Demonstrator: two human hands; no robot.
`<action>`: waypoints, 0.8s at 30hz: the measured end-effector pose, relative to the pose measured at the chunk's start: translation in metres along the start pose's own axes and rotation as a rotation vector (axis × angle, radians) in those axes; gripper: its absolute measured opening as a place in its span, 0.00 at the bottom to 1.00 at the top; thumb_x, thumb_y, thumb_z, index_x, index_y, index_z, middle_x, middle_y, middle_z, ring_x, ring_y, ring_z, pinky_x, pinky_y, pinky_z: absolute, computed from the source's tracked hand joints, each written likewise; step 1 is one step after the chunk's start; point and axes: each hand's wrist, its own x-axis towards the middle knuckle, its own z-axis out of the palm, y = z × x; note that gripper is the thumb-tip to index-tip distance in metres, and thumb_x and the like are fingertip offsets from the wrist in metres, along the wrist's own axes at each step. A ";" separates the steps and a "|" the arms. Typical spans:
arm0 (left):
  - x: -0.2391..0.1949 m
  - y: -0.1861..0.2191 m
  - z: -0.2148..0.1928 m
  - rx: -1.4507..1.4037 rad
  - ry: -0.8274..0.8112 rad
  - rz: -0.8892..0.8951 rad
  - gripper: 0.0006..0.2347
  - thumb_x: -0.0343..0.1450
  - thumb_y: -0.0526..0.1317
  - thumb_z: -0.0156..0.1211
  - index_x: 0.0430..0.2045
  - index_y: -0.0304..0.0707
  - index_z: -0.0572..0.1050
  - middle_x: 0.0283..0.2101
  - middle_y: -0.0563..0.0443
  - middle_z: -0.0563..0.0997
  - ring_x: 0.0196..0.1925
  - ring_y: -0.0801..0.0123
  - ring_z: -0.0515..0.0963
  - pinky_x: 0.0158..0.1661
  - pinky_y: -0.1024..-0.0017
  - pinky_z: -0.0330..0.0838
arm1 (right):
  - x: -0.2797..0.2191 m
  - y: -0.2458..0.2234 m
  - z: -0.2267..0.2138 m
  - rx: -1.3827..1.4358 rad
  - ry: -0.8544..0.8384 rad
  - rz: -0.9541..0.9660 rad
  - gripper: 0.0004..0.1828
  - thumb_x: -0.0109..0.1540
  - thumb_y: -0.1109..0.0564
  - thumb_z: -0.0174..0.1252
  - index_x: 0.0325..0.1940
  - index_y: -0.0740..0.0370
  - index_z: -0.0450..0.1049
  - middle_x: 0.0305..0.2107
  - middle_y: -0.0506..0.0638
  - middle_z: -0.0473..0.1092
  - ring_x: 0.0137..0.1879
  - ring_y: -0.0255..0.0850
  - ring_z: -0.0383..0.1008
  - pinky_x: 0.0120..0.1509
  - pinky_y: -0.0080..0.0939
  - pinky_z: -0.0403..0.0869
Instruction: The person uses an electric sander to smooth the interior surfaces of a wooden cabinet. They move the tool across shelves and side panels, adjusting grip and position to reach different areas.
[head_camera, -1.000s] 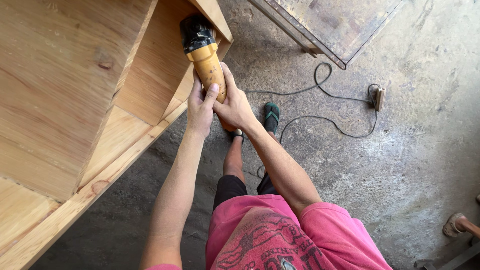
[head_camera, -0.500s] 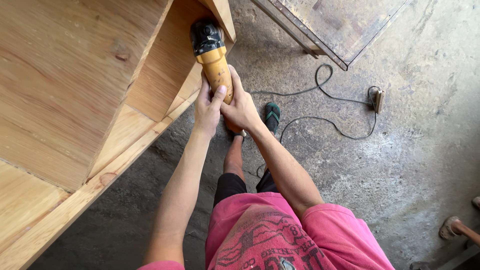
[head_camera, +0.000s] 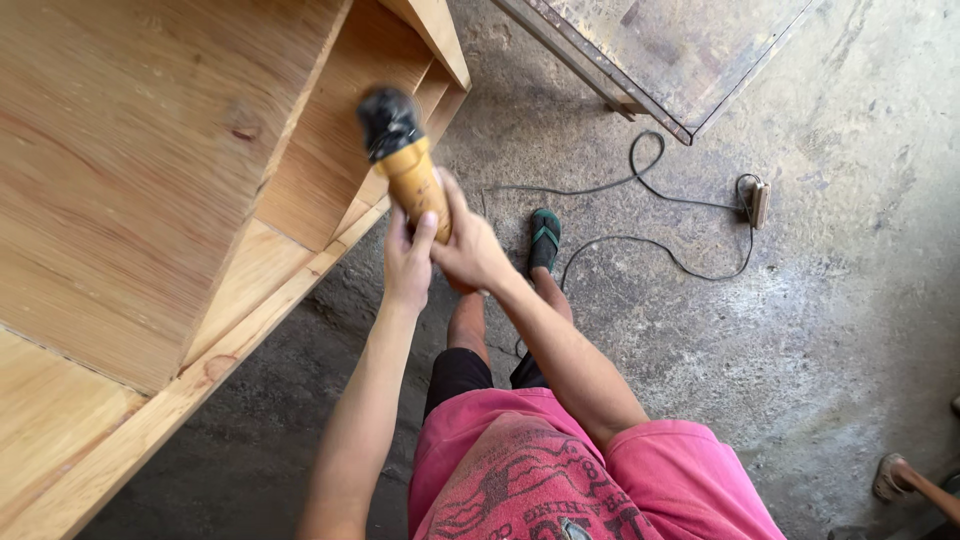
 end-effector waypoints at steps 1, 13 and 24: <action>-0.008 -0.002 -0.004 -0.044 0.027 -0.005 0.31 0.79 0.44 0.51 0.77 0.37 0.45 0.71 0.38 0.65 0.71 0.57 0.69 0.67 0.62 0.69 | -0.004 -0.001 0.005 -0.024 -0.007 -0.037 0.51 0.60 0.49 0.61 0.81 0.57 0.42 0.54 0.73 0.73 0.59 0.67 0.76 0.65 0.57 0.74; 0.070 0.019 -0.038 -0.148 0.038 0.012 0.31 0.78 0.42 0.55 0.75 0.35 0.49 0.70 0.39 0.67 0.69 0.58 0.71 0.66 0.64 0.70 | 0.075 -0.020 0.012 0.019 0.032 -0.020 0.50 0.61 0.47 0.61 0.80 0.56 0.42 0.49 0.72 0.75 0.53 0.64 0.80 0.59 0.54 0.79; 0.126 0.040 -0.068 -0.085 0.115 -0.071 0.35 0.73 0.53 0.60 0.71 0.35 0.54 0.67 0.37 0.68 0.66 0.56 0.75 0.53 0.59 0.86 | 0.145 -0.027 0.025 -0.014 0.007 -0.016 0.50 0.62 0.46 0.59 0.80 0.58 0.38 0.43 0.73 0.76 0.46 0.62 0.83 0.53 0.54 0.83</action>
